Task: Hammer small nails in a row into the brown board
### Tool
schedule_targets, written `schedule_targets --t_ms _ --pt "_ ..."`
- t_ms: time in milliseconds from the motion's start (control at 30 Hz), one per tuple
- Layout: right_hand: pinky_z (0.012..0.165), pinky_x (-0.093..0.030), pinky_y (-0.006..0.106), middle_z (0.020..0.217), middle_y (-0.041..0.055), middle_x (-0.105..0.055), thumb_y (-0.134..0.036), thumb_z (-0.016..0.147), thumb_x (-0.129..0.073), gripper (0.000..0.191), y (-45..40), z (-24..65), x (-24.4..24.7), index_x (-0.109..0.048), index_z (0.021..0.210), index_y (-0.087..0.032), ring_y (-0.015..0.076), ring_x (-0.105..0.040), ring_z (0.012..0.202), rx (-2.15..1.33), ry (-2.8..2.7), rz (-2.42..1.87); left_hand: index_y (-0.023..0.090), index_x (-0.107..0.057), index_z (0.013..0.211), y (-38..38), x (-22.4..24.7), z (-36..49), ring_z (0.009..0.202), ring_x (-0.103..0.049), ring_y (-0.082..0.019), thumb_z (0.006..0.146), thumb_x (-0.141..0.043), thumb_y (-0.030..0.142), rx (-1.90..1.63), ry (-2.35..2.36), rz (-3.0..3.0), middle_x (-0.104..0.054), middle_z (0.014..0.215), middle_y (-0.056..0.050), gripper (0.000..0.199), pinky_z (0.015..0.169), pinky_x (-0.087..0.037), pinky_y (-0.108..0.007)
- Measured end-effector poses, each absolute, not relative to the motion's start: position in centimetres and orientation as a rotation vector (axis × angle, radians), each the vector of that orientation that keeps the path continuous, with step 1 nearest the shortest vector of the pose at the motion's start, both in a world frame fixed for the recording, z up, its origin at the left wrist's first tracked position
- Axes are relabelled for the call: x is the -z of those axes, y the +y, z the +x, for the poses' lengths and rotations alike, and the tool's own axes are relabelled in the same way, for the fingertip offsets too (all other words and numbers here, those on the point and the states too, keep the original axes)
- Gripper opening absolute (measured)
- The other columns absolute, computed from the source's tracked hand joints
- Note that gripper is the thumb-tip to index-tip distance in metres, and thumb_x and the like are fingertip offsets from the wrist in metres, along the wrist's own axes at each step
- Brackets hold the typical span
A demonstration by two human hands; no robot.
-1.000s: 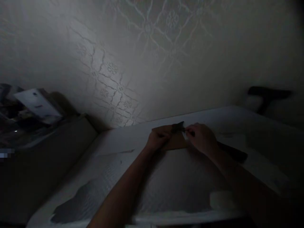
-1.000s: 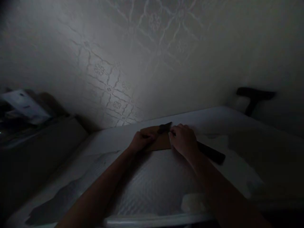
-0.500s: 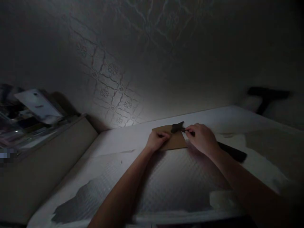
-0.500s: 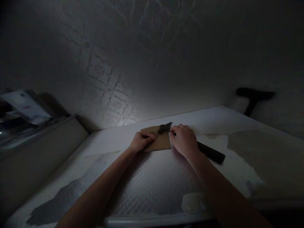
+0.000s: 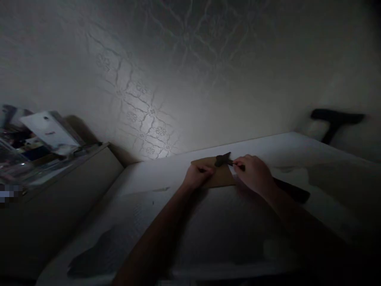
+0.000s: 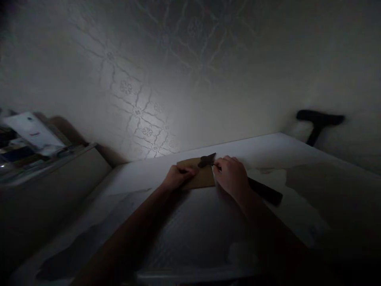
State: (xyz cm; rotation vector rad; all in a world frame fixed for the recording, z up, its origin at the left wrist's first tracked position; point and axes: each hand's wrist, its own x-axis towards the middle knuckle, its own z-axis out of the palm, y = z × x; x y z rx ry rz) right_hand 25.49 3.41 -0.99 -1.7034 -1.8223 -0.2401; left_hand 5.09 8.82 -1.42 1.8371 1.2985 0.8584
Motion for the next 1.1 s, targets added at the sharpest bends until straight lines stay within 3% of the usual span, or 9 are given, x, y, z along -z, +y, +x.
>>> schedule_targets --t_ms 600,1100 --pt "0.072 -0.040 0.032 0.084 0.0071 -0.067 -0.025 0.083 -0.048 0.021 3.44 25.46 1.02 -0.069 0.084 -0.020 0.0206 -0.058 0.080 0.216 -1.816 -1.709 0.018 -0.076 0.077 8.90 1.52 5.13 0.074 -0.064 -0.015 0.071 -0.069 0.024 -0.871 1.287 1.803 -0.073 0.079 -0.001 0.011 0.069 -0.049 -0.023" --pt "0.071 -0.039 0.030 0.083 0.0061 -0.067 -0.024 0.083 -0.048 0.021 3.48 25.54 1.17 -0.068 0.083 -0.019 0.0197 -0.057 0.080 0.226 -1.834 -1.712 0.017 -0.077 0.079 8.71 1.22 5.16 0.069 -0.062 -0.014 0.070 -0.071 0.025 -0.845 1.305 1.820 -0.073 0.078 -0.002 0.013 0.062 -0.046 -0.022"
